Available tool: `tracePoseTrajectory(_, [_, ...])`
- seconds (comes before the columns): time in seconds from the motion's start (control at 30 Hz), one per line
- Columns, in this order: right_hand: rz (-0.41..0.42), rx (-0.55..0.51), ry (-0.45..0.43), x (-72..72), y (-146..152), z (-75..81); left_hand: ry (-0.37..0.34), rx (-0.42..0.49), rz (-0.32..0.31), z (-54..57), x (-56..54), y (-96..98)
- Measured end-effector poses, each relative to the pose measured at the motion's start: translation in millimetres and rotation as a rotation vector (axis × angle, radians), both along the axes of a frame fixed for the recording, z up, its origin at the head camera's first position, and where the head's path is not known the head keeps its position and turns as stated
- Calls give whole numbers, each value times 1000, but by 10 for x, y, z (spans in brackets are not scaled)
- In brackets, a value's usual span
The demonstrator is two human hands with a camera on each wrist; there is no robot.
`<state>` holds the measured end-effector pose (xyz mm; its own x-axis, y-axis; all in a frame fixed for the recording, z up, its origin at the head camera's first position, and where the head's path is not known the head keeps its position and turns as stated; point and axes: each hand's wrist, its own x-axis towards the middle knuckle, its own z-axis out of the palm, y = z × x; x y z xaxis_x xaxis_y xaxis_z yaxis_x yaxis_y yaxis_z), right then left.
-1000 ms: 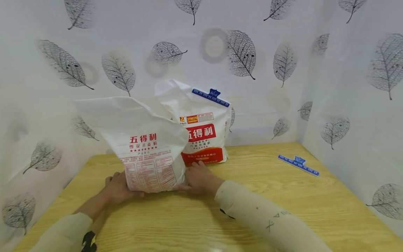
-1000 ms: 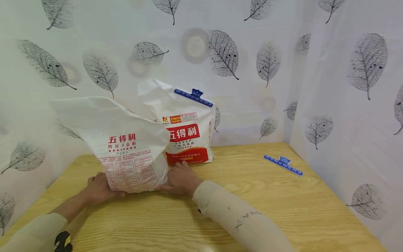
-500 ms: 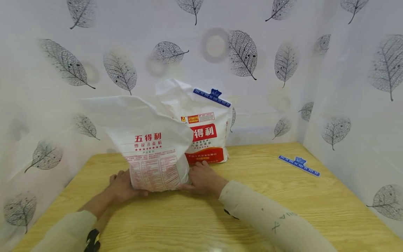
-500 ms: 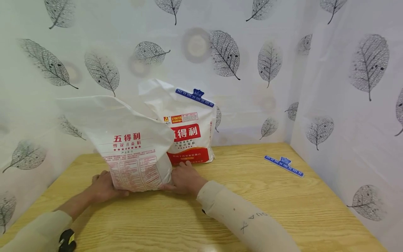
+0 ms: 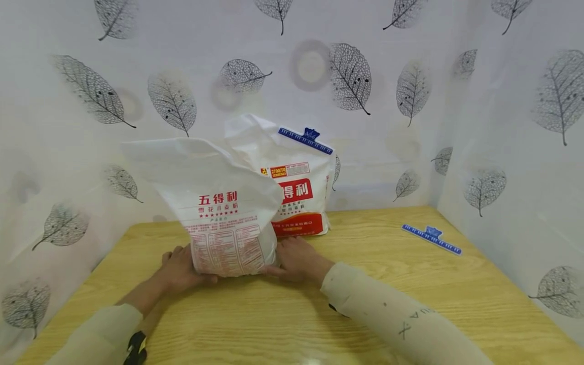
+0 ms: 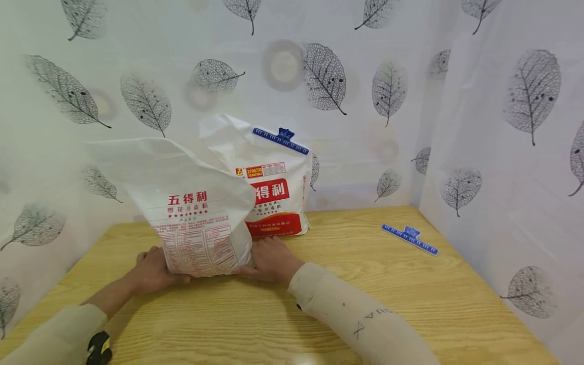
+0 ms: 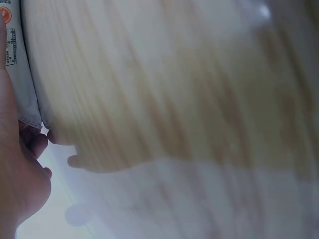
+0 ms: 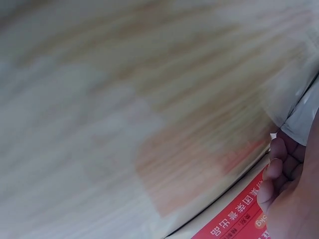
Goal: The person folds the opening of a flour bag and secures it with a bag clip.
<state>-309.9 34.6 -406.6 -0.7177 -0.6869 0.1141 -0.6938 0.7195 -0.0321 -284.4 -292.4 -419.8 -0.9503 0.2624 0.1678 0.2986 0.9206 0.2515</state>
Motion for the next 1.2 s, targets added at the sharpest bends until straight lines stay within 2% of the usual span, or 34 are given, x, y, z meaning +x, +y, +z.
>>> tracePoseTrajectory(0.33, [-16,-36,-36,-26,64,-31,-7,9,-19,19,-5,67])
tracePoseTrajectory(0.67, [-6,-68,-64,-26,159,-31,3,4,-23,-19,-34,122])
tracePoseTrajectory(1.2, [8,-75,-45,-36,285,-47,6,-32,-13,-7,-28,230])
